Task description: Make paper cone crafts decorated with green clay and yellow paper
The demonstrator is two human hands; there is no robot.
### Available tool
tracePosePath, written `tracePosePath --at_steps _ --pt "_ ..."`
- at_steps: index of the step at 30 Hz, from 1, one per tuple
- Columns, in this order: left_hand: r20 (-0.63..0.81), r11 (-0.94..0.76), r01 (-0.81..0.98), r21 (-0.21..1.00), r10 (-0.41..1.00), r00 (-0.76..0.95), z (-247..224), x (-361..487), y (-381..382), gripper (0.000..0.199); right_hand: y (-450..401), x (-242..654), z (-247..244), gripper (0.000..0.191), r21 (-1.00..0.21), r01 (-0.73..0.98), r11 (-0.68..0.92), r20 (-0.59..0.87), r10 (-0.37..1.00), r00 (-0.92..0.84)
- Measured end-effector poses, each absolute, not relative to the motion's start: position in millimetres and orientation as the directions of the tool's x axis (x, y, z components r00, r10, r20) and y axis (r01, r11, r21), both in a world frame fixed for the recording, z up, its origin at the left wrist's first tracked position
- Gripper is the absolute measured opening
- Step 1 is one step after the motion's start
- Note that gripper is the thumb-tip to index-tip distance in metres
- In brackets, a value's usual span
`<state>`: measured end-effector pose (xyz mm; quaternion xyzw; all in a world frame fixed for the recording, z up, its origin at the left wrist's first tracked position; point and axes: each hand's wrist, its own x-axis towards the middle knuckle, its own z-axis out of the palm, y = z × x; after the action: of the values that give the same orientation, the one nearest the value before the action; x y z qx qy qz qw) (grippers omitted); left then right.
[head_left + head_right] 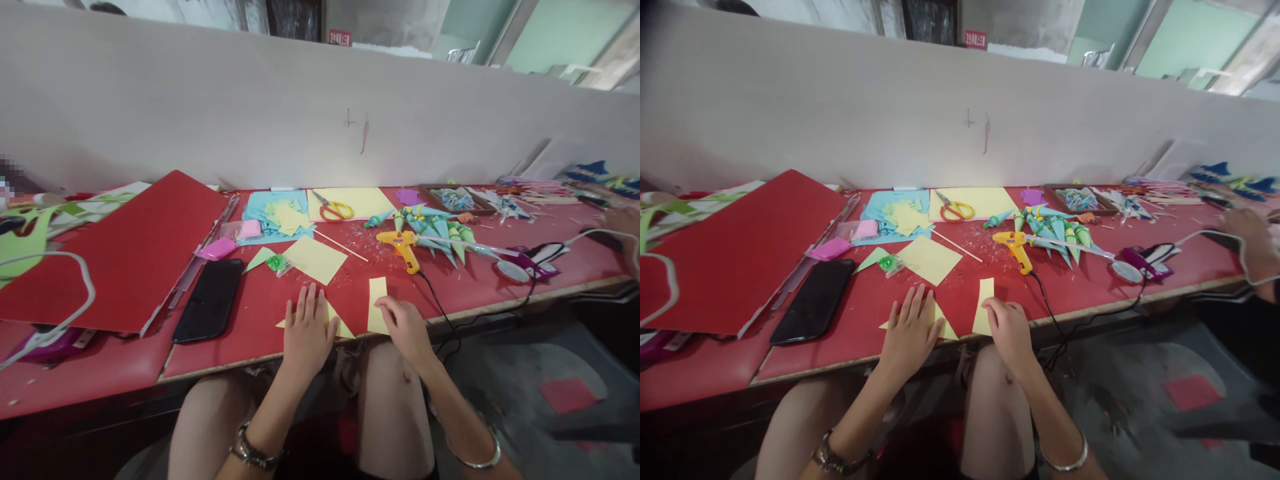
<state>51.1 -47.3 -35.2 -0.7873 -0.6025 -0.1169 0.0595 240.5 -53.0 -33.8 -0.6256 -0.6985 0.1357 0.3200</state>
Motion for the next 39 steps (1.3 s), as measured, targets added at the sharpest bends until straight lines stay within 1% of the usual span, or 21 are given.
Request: tracePosePath --at_steps 2,4,5,7,8,10,11,13,15,16,19,21,23,25,29,32,35,39 --pt "0.297 -0.269 0.96 0.073 0.925 0.237 -36 51 -45 0.046 -54 238 -33 0.023 -0.636 0.745 0.2 0.298 0.954 -0.001" --pt "0.363 -0.289 0.949 0.126 0.903 0.227 -34 50 -43 0.043 -55 231 -30 0.023 -0.725 0.649 0.231 0.319 0.948 0.019" --pt "0.396 -0.305 0.937 0.173 0.892 0.218 -32 49 -43 0.043 -55 225 -29 0.022 -0.773 0.586 0.244 0.325 0.945 0.035" --pt "0.417 -0.345 0.882 0.323 0.888 0.195 -25 46 -42 0.04 -53 211 -24 0.02 -0.841 0.474 0.26 0.328 0.942 0.067" --pt "0.395 -0.366 0.83 0.42 0.898 0.196 -21 44 -42 0.038 -52 204 -22 0.02 -0.859 0.437 0.266 0.328 0.942 0.073" --pt "0.293 -0.381 0.682 0.624 0.923 0.247 -12 40 -41 0.03 -47 189 -17 0.019 -0.88 0.381 0.282 0.332 0.941 0.069" --pt "0.236 -0.369 0.61 0.701 0.928 0.289 -7 37 -40 0.026 -44 183 -15 0.019 -0.883 0.363 0.297 0.339 0.939 0.056" --pt "0.149 -0.326 0.524 0.787 0.924 0.352 0 31 -35 0.023 -39 173 -14 0.021 -0.88 0.344 0.327 0.356 0.934 0.024" --pt "0.115 -0.293 0.519 0.803 0.931 0.348 5 22 -25 0.024 -36 167 -18 0.025 -0.866 0.363 0.344 0.366 0.931 -0.009" --pt "0.115 -0.281 0.534 0.797 0.939 0.323 8 17 -18 0.024 -35 165 -21 0.032 -0.854 0.388 0.347 0.367 0.93 -0.024" --pt "0.146 -0.223 0.6 0.769 0.974 0.174 18 -2 16 0.026 -37 162 -34 0.056 -0.776 0.522 0.354 0.359 0.929 -0.095" --pt "0.162 -0.162 0.639 0.752 0.985 0.06 26 -15 45 0.028 -41 161 -40 0.065 -0.699 0.619 0.358 0.338 0.928 -0.154" --pt "0.164 -0.084 0.673 0.735 0.985 -0.057 32 -24 76 0.026 -45 159 -42 0.066 -0.639 0.68 0.36 0.308 0.929 -0.204" --pt "0.168 -0.012 0.692 0.722 0.973 -0.159 35 -29 104 0.019 -47 159 -42 0.064 -0.611 0.705 0.36 0.271 0.932 -0.241" --pt "0.147 0.096 0.708 0.699 0.95 -0.275 31 -32 141 0.03 -46 160 -37 0.062 -0.611 0.726 0.315 0.186 0.949 -0.255" --pt "0.139 0.145 0.73 0.668 0.939 -0.313 23 -34 153 0.032 -46 160 -36 0.062 -0.625 0.726 0.288 0.15 0.956 -0.25" --pt "0.138 0.165 0.754 0.636 0.937 -0.322 19 -37 158 0.032 -47 159 -37 0.062 -0.631 0.722 0.283 0.154 0.958 -0.241" --pt "0.192 0.101 0.786 0.61 0.943 -0.27 28 -42 147 0.033 -48 160 -39 0.06 -0.647 0.71 0.276 0.144 0.96 -0.242"
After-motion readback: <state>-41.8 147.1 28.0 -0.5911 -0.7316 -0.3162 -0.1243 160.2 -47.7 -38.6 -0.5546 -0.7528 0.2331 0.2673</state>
